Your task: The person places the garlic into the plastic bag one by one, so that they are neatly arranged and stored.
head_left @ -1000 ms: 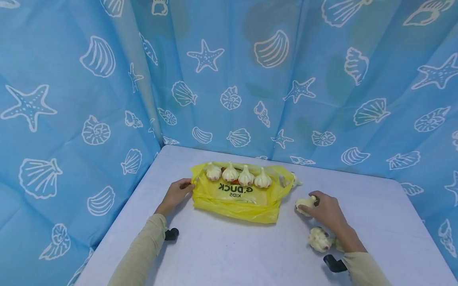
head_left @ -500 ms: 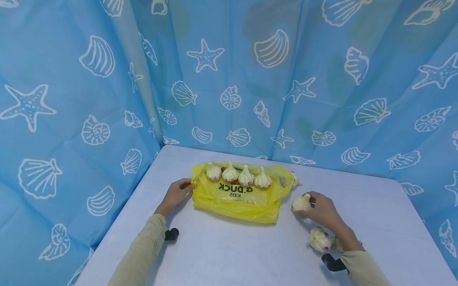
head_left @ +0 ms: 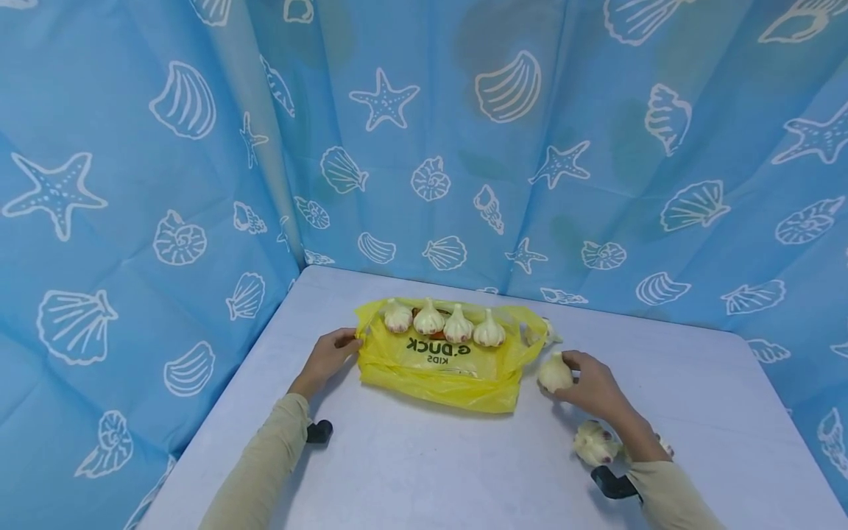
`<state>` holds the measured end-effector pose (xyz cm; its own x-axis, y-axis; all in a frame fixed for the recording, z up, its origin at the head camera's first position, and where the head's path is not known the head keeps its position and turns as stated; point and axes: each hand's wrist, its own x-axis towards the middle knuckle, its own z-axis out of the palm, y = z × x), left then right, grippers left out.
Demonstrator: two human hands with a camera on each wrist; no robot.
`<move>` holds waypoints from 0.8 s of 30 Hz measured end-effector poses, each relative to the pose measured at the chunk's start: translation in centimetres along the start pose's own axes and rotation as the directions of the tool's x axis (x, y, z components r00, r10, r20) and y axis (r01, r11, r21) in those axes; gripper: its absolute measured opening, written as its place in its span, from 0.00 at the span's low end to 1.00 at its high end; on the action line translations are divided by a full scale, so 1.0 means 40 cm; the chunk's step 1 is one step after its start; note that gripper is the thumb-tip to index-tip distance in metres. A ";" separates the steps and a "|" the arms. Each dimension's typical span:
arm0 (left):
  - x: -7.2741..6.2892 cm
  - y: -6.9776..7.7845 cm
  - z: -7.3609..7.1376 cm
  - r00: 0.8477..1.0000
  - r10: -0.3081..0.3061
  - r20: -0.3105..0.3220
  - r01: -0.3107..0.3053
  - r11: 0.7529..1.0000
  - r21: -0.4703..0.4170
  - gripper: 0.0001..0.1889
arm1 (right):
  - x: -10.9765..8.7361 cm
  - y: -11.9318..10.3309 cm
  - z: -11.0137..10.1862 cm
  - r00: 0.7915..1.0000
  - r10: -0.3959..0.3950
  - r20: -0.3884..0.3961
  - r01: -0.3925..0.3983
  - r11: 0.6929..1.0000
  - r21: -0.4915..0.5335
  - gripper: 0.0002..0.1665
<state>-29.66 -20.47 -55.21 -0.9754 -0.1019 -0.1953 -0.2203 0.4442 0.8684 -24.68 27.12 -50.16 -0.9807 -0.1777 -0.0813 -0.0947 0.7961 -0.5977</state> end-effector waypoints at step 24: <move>0.000 0.000 0.003 1.000 -0.004 -0.010 0.004 1.000 0.004 0.20 | 0.006 -0.002 0.014 0.998 0.022 -0.064 -0.023 0.999 -0.025 0.47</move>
<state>-29.67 -20.35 -55.26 -0.9746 -0.1121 -0.1939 -0.2238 0.4470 0.8661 -24.82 26.67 -50.58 -0.9914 -0.1232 -0.0434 -0.0760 0.8145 -0.5751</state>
